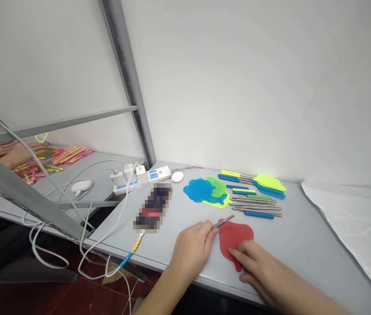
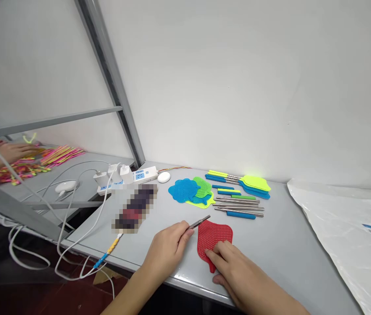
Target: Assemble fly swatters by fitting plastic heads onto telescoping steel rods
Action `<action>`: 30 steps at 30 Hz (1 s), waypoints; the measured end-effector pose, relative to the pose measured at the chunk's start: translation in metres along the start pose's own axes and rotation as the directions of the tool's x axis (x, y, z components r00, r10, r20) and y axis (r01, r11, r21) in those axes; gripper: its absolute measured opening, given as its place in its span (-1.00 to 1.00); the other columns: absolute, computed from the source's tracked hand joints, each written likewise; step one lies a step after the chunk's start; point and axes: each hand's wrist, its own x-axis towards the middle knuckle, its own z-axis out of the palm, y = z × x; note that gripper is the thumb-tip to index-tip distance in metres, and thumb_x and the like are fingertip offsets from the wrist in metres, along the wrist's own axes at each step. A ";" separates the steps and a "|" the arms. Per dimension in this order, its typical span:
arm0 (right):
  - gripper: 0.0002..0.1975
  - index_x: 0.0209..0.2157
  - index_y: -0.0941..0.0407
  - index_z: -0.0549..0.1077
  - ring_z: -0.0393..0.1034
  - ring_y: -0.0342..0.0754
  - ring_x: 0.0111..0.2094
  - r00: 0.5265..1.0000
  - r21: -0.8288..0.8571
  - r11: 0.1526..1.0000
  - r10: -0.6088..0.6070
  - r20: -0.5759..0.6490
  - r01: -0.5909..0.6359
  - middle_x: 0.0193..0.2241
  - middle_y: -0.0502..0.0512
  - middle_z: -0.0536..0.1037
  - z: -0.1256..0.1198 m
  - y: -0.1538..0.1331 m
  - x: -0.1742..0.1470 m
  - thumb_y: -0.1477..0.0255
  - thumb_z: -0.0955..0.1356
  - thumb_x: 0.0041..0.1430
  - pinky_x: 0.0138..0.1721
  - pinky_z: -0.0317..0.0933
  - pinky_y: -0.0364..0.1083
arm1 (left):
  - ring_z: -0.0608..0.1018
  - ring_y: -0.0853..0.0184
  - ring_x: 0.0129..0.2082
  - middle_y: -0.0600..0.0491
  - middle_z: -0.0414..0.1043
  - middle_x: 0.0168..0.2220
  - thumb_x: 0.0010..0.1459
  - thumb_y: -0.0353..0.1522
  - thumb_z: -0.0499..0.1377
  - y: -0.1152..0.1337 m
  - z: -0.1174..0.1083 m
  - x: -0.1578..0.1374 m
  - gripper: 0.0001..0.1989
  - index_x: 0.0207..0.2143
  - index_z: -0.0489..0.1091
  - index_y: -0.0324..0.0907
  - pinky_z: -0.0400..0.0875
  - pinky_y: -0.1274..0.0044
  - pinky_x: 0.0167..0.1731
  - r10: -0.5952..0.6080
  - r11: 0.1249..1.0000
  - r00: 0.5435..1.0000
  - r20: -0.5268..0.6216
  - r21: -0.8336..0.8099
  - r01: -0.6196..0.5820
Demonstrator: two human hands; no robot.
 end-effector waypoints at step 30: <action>-0.56 0.01 0.20 0.38 0.18 0.28 0.16 0.773 -0.153 0.827 0.418 -0.478 -0.542 0.11 0.31 0.38 0.021 0.034 -0.005 0.19 0.20 0.27 0.11 0.09 0.29 | 0.33 0.30 -0.34 0.04 0.32 -0.34 0.35 -0.31 -0.09 0.009 0.017 0.017 -0.73 -0.12 0.39 -0.03 0.13 0.43 -0.33 0.235 0.953 0.965 0.115 0.170 -0.252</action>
